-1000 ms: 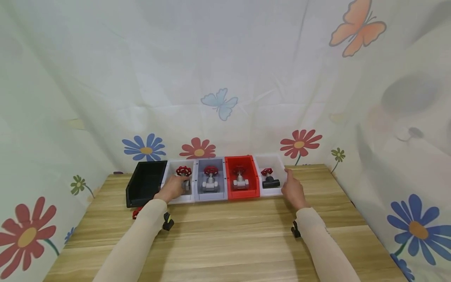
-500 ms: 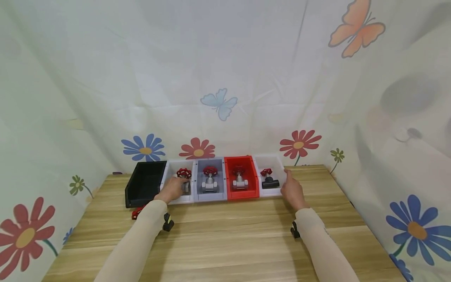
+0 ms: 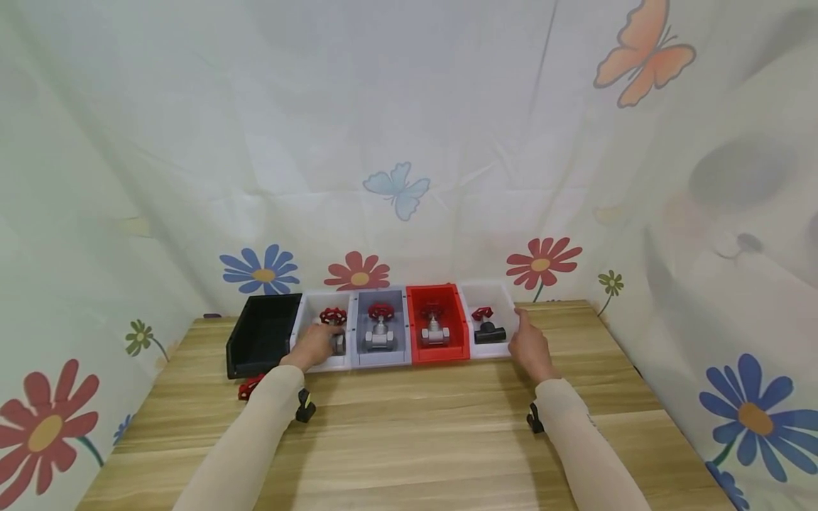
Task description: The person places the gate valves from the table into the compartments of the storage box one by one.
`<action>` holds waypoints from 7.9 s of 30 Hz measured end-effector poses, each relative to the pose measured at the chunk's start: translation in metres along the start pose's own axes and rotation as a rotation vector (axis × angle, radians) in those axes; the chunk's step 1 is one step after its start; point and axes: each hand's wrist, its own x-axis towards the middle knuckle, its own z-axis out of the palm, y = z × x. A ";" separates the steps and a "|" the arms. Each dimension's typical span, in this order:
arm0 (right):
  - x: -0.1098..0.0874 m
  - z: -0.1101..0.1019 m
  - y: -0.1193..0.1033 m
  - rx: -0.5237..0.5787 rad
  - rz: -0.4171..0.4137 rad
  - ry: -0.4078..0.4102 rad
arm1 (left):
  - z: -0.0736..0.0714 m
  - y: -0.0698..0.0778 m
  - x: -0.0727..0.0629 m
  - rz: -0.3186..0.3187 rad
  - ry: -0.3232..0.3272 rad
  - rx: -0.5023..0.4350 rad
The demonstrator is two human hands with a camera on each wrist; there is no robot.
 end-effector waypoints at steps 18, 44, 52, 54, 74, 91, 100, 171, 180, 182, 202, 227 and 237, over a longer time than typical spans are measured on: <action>-0.001 0.001 0.001 -0.011 -0.021 0.016 | -0.009 0.007 -0.004 -0.038 -0.031 -0.037; -0.003 -0.001 -0.002 0.014 0.020 -0.003 | -0.052 0.046 -0.031 0.095 0.154 0.049; -0.002 -0.001 -0.002 0.018 -0.007 0.011 | -0.064 0.057 -0.051 0.119 0.209 0.087; -0.002 0.000 -0.001 0.017 -0.017 0.020 | -0.065 0.058 -0.055 0.133 0.230 0.105; -0.003 0.000 0.002 0.016 -0.040 0.029 | -0.078 0.058 -0.111 0.175 0.296 0.176; -0.002 0.000 0.000 0.028 -0.017 0.006 | -0.071 0.030 -0.146 0.164 0.320 0.233; 0.000 0.001 0.000 0.024 -0.011 0.009 | -0.067 0.019 -0.158 0.161 0.299 0.233; -0.003 -0.001 0.000 0.034 -0.028 0.005 | -0.019 -0.036 -0.177 0.013 0.192 0.151; -0.004 0.001 0.001 0.037 -0.014 0.006 | -0.019 -0.037 -0.175 0.002 0.155 0.118; -0.004 0.000 0.000 0.038 -0.011 0.003 | -0.019 -0.037 -0.174 -0.006 0.148 0.113; -0.002 0.000 0.001 0.037 -0.004 0.002 | -0.021 -0.039 -0.174 -0.059 0.081 0.083; -0.003 -0.001 0.002 0.041 -0.014 0.003 | -0.011 -0.039 -0.170 -0.058 0.066 0.047; -0.002 -0.001 0.001 0.033 -0.012 -0.001 | -0.010 -0.037 -0.168 -0.100 0.033 0.080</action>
